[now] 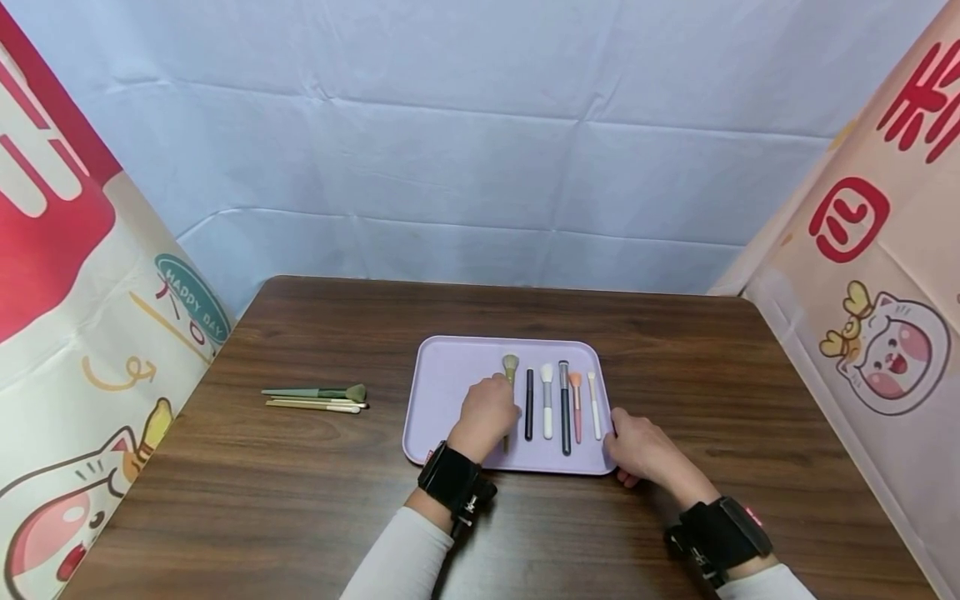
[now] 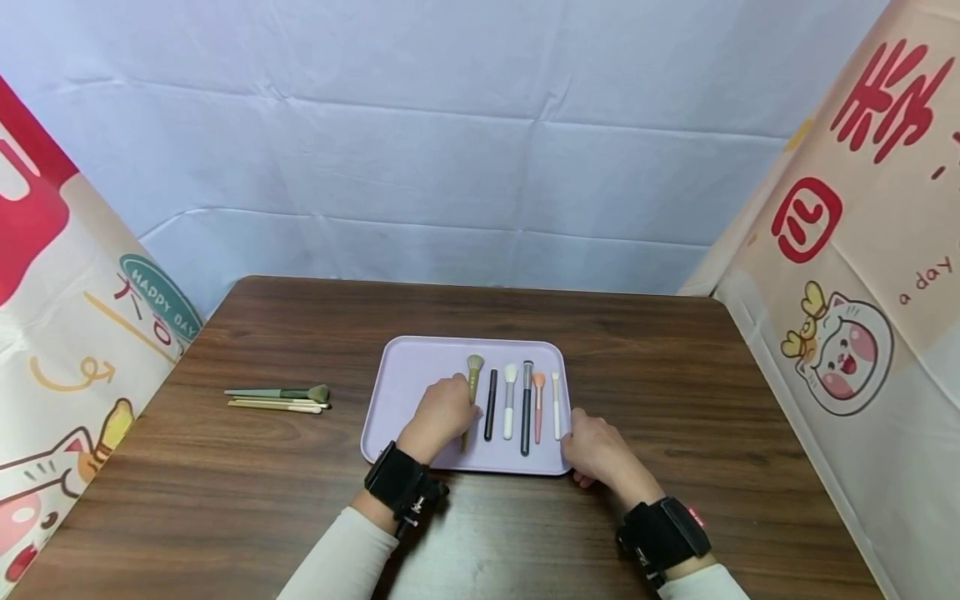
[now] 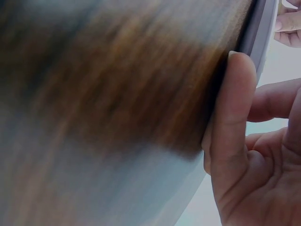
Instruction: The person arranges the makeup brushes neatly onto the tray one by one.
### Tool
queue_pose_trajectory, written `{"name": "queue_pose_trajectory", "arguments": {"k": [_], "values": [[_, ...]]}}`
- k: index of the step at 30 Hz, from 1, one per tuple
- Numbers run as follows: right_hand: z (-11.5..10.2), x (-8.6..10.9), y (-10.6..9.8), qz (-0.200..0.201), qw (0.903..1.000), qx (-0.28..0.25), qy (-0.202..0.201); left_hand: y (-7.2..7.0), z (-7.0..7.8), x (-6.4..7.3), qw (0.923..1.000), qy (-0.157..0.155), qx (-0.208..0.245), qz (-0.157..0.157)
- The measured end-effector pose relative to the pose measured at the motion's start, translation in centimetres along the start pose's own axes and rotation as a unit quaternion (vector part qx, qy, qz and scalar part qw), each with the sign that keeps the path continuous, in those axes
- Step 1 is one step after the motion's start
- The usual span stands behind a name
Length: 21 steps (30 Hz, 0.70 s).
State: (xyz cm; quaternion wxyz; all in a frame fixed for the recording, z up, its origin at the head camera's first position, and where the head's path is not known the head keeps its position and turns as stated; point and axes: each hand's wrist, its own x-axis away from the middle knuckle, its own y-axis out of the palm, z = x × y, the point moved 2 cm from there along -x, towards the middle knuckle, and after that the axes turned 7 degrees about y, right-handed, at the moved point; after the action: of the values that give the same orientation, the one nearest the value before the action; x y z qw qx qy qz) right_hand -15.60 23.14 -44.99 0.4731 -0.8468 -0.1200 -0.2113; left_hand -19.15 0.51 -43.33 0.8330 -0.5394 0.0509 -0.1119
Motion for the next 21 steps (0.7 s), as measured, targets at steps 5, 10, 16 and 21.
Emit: {"name": "queue_pose_trajectory", "arguments": {"k": [5, 10, 16, 21], "values": [[0.02, 0.03, 0.01, 0.001, 1.0000, 0.000, -0.002, 0.26, -0.04, -0.26, 1.0000, 0.005, -0.007, -0.004], [0.01, 0.11, 0.03, 0.003, 1.0000, -0.001, -0.007, 0.47, -0.07, -0.60, 0.9998, 0.003, -0.011, -0.018], [-0.04, 0.18, -0.01, 0.006, 0.9999, 0.000, -0.009, 0.62, -0.07, -0.84, 0.9995, -0.001, -0.015, -0.028], [-0.04, 0.18, 0.01, 0.004, 1.0000, 0.001, -0.009, 0.59, 0.00, -0.90, 0.9995, -0.011, -0.009, -0.027]]}}
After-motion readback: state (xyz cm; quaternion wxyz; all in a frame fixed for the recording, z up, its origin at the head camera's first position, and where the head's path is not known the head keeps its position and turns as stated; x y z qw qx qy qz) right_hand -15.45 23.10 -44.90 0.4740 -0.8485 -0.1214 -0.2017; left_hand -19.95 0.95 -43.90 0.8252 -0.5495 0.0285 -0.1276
